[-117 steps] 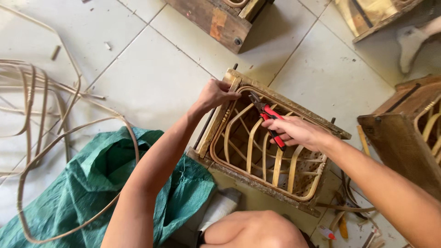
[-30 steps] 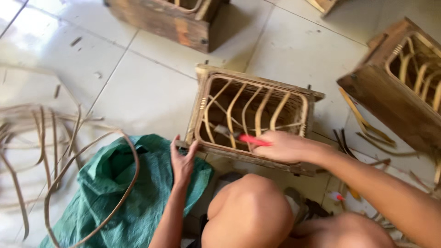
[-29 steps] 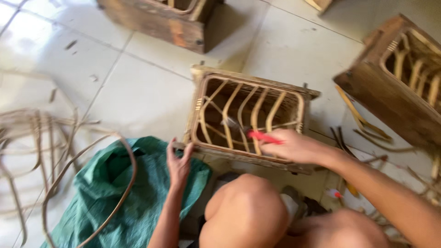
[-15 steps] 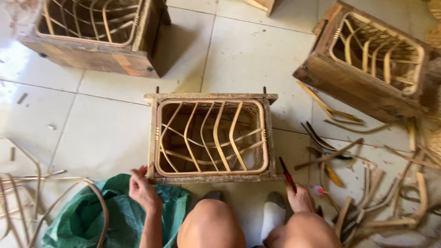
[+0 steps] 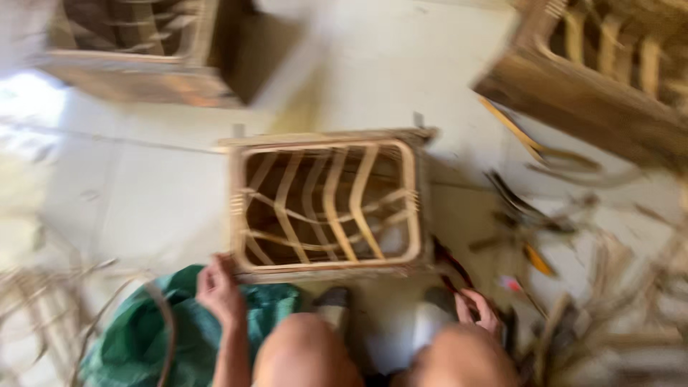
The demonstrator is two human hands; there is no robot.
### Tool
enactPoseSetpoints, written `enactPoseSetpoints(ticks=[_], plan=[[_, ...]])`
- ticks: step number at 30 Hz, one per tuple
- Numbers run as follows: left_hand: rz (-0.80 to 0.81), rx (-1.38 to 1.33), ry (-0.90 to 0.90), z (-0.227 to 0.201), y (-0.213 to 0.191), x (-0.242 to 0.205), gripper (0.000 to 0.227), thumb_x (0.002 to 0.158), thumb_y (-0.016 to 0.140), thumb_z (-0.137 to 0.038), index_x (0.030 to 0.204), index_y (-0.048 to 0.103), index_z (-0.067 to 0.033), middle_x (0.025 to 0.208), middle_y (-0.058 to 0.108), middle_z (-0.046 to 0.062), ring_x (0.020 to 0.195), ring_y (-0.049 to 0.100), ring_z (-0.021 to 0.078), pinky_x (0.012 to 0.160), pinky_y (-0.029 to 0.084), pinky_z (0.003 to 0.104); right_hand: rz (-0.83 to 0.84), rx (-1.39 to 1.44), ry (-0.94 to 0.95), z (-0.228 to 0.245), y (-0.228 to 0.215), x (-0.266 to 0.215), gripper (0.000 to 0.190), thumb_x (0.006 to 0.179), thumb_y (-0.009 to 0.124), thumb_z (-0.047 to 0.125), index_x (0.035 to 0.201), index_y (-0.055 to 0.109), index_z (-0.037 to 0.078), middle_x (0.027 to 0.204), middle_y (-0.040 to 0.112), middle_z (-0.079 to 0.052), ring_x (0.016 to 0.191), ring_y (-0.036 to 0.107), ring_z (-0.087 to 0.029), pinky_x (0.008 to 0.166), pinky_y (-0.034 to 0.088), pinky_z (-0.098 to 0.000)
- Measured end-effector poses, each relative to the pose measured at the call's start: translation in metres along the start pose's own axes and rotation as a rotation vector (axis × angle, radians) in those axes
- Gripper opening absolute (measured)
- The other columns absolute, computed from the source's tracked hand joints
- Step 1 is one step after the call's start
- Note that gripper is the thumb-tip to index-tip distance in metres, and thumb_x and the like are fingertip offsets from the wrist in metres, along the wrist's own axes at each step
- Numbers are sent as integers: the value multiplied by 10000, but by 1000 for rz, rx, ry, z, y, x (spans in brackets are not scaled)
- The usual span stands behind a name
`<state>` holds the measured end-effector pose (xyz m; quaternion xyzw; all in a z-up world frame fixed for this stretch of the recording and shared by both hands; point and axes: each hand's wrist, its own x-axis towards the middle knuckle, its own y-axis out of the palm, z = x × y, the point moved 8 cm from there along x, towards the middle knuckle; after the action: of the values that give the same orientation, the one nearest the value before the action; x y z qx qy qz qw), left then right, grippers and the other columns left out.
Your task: The person assembles a rectangular basket by inserting bamboo strips into a wooden mold. They use pliers to bend and secure the strips, a hammer to tap them into place, and a glue bottle to apply adhesive along the edges.
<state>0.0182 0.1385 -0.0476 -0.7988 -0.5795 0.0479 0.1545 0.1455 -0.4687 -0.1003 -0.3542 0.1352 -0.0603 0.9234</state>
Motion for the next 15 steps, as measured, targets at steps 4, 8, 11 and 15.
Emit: enactPoseSetpoints(ticks=[4,8,11,15], plan=[[113,-333,22,-6,-1,3,301,1171,629,-187,956,659,22,869,631,15,761,529,87,678,434,229,-140,371,172,-29,-42,-36,352,907,771,176,1203,671,12,1089,725,-120,994,685,-170,867,557,-312],[-40,281,-93,-18,-13,0,423,1208,613,-370,1027,720,-3,843,674,40,723,540,89,634,448,260,-346,331,101,-20,-92,-34,489,900,787,160,1298,566,-20,1120,675,-113,993,690,-148,863,575,-302],[-79,202,-267,-4,-11,-5,413,1127,586,-447,976,677,-73,810,690,-28,688,618,58,600,515,238,-303,298,11,-13,-99,-3,626,829,805,127,1355,504,-29,1189,591,-120,944,664,-153,792,586,-308],[34,0,-14,-3,-4,9,387,1216,631,-298,1024,695,32,909,656,12,815,512,80,729,457,260,-165,63,118,-48,-61,44,633,773,829,78,1348,571,9,1077,633,-127,853,678,-166,735,567,-323]])
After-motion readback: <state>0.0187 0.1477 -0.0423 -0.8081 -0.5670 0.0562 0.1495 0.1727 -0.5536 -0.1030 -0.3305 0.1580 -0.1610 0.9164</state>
